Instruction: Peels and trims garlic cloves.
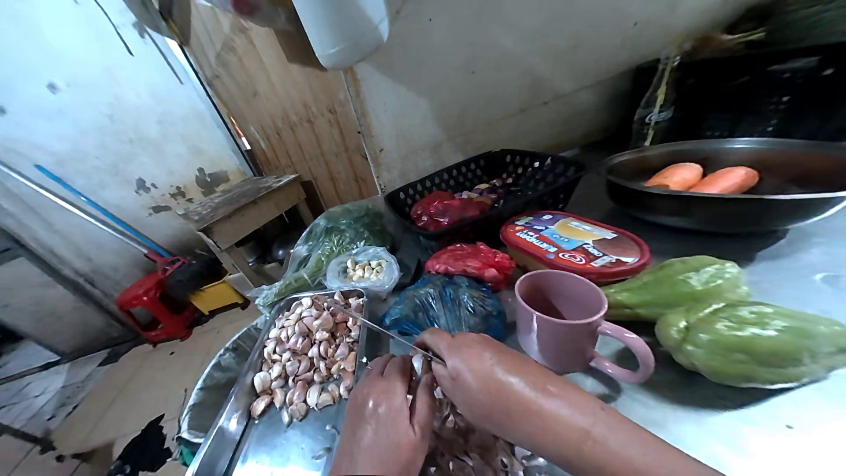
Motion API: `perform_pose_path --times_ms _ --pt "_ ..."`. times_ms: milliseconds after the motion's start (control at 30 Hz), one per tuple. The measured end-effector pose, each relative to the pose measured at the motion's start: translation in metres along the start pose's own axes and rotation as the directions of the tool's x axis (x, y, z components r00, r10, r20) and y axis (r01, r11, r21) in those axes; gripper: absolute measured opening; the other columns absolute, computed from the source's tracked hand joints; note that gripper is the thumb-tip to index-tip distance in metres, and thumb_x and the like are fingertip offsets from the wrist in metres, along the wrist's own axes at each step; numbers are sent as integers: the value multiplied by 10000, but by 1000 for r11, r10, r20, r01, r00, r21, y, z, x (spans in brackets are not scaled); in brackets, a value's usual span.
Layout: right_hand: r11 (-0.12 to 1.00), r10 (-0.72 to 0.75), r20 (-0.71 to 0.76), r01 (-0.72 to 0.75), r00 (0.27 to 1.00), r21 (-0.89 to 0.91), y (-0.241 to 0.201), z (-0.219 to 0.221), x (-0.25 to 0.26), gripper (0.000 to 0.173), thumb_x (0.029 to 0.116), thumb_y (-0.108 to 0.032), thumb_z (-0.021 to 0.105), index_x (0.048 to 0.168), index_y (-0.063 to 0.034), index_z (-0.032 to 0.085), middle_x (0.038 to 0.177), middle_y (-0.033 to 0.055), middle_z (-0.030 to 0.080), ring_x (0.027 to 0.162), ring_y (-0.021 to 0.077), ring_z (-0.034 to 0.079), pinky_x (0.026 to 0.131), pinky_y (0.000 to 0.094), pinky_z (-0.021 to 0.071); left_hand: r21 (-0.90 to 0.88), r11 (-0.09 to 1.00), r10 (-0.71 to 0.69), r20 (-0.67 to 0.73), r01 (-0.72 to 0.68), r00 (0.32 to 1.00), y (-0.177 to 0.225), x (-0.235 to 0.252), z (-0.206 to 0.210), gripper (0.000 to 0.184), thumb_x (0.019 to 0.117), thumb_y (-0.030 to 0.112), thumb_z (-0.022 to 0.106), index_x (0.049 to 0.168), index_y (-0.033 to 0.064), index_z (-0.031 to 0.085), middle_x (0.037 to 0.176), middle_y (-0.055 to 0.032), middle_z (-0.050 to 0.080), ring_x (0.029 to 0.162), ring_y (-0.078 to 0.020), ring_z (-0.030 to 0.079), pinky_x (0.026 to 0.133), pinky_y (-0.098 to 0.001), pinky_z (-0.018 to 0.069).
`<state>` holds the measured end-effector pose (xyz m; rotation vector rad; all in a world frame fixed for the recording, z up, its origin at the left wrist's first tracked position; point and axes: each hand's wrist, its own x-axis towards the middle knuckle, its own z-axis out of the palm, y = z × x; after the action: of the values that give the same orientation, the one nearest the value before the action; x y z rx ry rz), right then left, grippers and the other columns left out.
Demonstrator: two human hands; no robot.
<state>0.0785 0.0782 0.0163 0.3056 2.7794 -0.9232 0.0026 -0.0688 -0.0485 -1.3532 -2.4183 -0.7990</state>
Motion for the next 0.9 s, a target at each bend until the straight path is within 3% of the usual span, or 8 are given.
perform_pose_path --times_ms 267,333,367,467,633,700,800,900 --pt "1000 6 -7 -6 1000 -16 0 0 -1 337 1086 -134 443 1403 -41 510 1182 225 650 1116 367 655 943 514 523 339 912 294 -149 -231 944 -12 -1 8 269 905 242 591 966 25 737 901 -129 737 844 -306 737 708 -431 603" --pt "1000 18 -7 -18 1000 25 1 -1 -1 353 1080 -127 446 1416 -35 506 1185 230 646 1111 368 653 940 514 524 108 987 122 -23 -119 992 -9 -1 0 292 967 223 569 1065 0 731 986 -148 735 933 -293 727 813 -451 593" --pt "998 32 -3 -31 999 53 1 -3 0 351 1079 -129 451 1413 -37 507 1185 228 644 1104 363 653 934 514 525 -91 995 -28 123 40 992 -7 2 -8 338 1022 247 523 1142 -4 716 1037 -137 716 974 -247 695 875 -427 561" --pt "988 68 10 -69 998 141 0 -8 0 370 1082 -156 472 1433 -42 501 1197 211 638 1094 320 646 946 482 513 -495 802 -140 388 335 911 -18 11 -17 374 1067 298 447 1188 27 676 961 -18 674 828 -76 636 758 -263 539" --pt "955 48 3 -47 999 292 8 -7 3 318 1082 -199 505 1361 -55 550 1019 133 655 831 202 661 794 379 550 -746 464 -167 455 477 874 -23 11 -15 351 1026 209 457 1299 26 581 1023 10 670 848 -78 656 723 -252 557" --pt "928 49 -12 -41 999 370 11 -7 4 291 1077 -195 521 1335 -66 564 921 68 660 718 125 629 706 311 536 -769 504 -226 322 393 920 -19 11 -10 391 997 163 538 1353 2 538 1062 -14 659 854 -78 649 740 -252 559" --pt "876 64 -16 -49 998 479 11 -8 5 217 1074 -179 540 1262 -79 580 845 1 658 623 49 586 600 227 496 -665 710 -256 64 233 965 -12 11 -3 316 991 144 581 1260 -21 586 1048 -39 666 847 -55 650 729 -212 554" --pt "842 66 -28 -40 997 538 11 -8 5 187 1071 -183 557 1217 -69 583 798 -13 662 559 29 574 531 193 474 -328 944 -65 -119 22 991 -17 8 2 331 1039 208 499 1199 -5 694 1035 -91 711 928 -113 670 845 -270 551"
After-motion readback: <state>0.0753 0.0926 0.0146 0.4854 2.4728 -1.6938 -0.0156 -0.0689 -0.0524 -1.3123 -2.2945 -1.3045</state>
